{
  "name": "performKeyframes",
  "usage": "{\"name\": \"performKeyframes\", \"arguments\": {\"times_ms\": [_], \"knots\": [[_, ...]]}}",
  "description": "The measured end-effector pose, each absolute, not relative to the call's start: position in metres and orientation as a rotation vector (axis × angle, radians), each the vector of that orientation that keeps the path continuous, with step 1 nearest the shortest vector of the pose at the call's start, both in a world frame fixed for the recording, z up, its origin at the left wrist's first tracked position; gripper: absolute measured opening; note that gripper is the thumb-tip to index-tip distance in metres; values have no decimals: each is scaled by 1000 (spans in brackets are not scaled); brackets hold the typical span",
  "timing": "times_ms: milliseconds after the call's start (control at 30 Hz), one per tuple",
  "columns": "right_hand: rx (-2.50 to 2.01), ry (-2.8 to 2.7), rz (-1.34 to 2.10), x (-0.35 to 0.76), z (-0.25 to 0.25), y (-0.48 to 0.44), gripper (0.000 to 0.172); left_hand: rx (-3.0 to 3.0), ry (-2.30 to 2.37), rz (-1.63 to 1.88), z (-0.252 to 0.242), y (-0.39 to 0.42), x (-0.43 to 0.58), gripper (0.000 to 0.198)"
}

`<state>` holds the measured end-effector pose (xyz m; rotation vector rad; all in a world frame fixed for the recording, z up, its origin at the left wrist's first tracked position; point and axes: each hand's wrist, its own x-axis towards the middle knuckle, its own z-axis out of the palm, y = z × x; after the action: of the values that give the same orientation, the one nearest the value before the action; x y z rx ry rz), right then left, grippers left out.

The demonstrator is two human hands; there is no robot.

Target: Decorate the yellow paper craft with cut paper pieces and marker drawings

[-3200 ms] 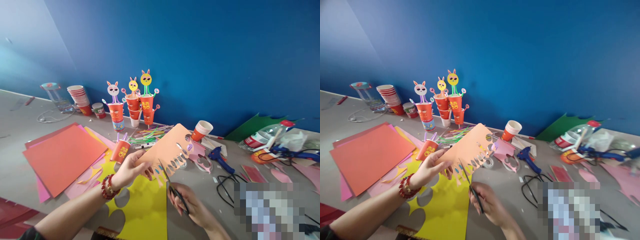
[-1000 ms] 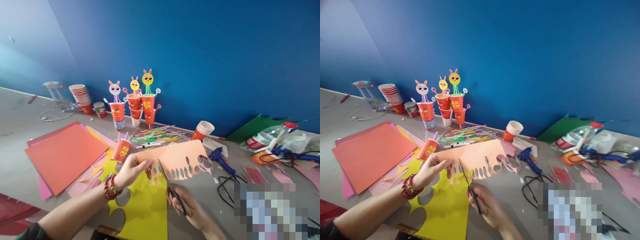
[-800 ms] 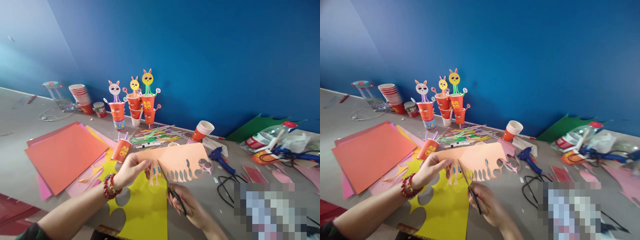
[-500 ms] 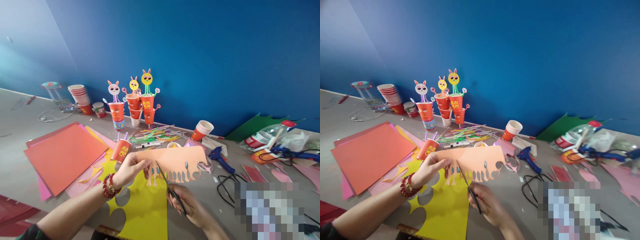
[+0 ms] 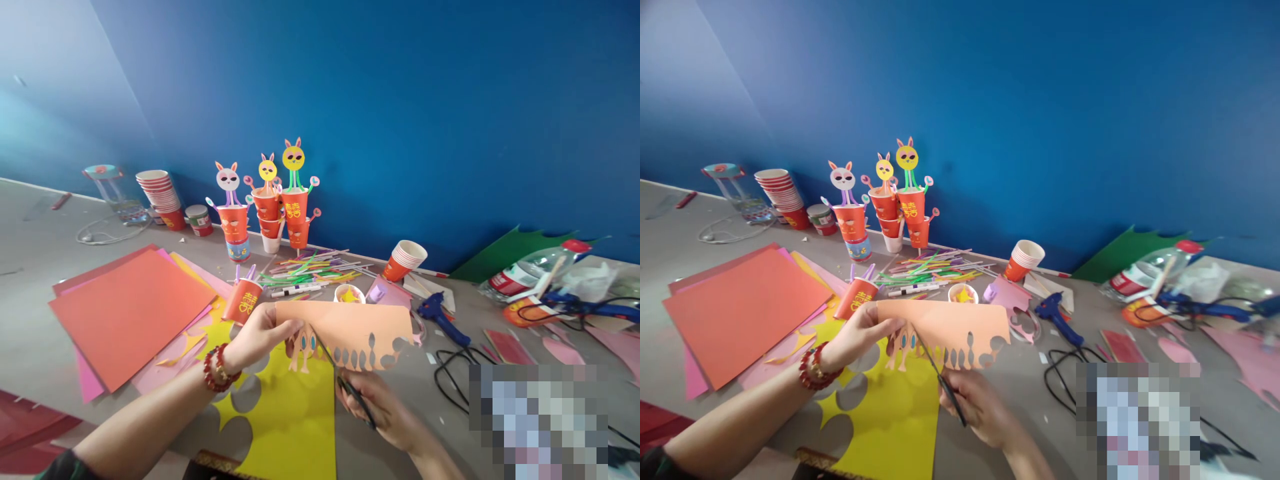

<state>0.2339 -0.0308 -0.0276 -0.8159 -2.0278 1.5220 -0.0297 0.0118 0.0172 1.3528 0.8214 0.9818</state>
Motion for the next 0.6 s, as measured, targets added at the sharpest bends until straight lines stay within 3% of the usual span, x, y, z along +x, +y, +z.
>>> {"name": "performKeyframes", "arguments": {"times_ms": [333, 600], "knots": [[-863, -2052, 1477, 231, -20, -32, 46, 1255, 825, 1015, 15, 12, -28, 34], [-1010, -2072, 1203, 230, -26, -33, 43, 1177, 696, 1020, 8, 9, -24, 28]]}}
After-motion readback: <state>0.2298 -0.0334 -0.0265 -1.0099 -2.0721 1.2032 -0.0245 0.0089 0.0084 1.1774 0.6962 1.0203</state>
